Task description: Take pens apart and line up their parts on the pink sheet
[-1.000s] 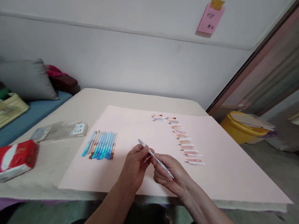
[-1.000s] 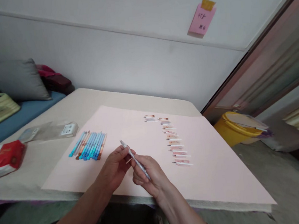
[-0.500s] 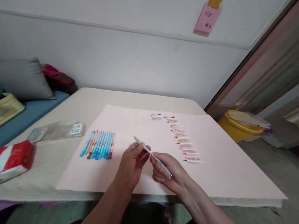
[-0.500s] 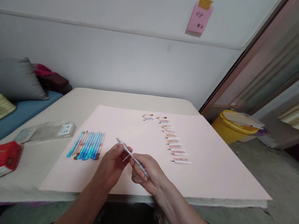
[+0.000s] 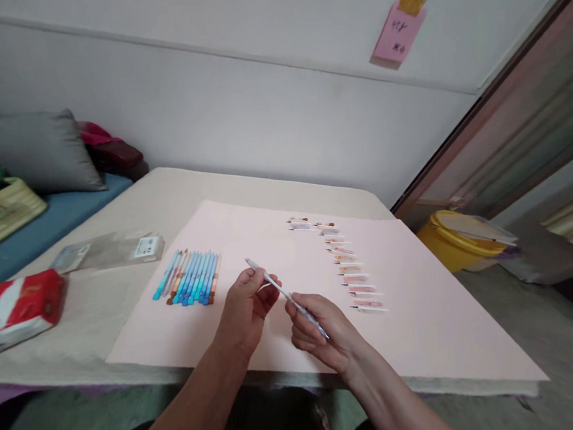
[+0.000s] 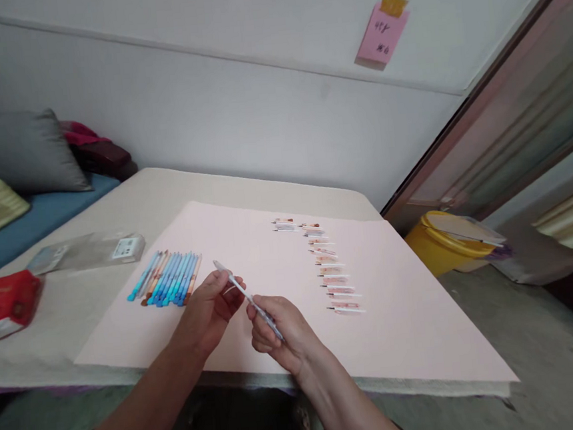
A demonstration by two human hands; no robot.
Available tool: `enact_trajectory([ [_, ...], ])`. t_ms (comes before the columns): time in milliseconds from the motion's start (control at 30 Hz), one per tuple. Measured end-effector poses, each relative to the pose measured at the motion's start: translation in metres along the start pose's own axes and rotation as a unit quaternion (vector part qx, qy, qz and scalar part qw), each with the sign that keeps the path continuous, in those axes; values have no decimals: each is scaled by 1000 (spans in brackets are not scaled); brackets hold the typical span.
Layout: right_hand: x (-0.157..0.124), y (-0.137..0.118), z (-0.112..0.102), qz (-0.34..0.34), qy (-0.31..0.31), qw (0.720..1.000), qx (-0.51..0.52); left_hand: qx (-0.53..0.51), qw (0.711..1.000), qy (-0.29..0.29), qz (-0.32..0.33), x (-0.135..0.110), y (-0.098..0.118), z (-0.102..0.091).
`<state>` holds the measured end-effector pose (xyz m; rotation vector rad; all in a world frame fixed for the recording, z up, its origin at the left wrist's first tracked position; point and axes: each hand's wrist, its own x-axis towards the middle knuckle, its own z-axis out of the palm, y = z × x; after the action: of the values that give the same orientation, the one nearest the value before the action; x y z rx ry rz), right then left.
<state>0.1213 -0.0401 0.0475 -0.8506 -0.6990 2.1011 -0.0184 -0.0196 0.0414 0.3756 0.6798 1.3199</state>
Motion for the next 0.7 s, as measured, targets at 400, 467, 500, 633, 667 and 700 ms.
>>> enact_trajectory([
  [400, -1, -1, 1, -2, 7, 1000, -16, -20, 999, 23, -20, 1, -1, -3],
  [467, -1, -1, 1, -4, 11, 1000, -15, -22, 999, 25, -26, 0, -2, -3],
  [500, -1, -1, 1, -6, 12, 1000, -15, -21, 999, 23, -29, 0, -2, -3],
  [633, 0, -1, 0, -11, 9, 1000, -13, -20, 999, 11, -41, -1, -3, -3],
  [667, 0, -1, 0, -12, 7, 1000, -11, -19, 999, 8, -43, -2, -3, -3],
  [700, 0, -1, 0, -13, 6, 1000, -9, -17, 999, 4, -44, -2, -3, -3],
])
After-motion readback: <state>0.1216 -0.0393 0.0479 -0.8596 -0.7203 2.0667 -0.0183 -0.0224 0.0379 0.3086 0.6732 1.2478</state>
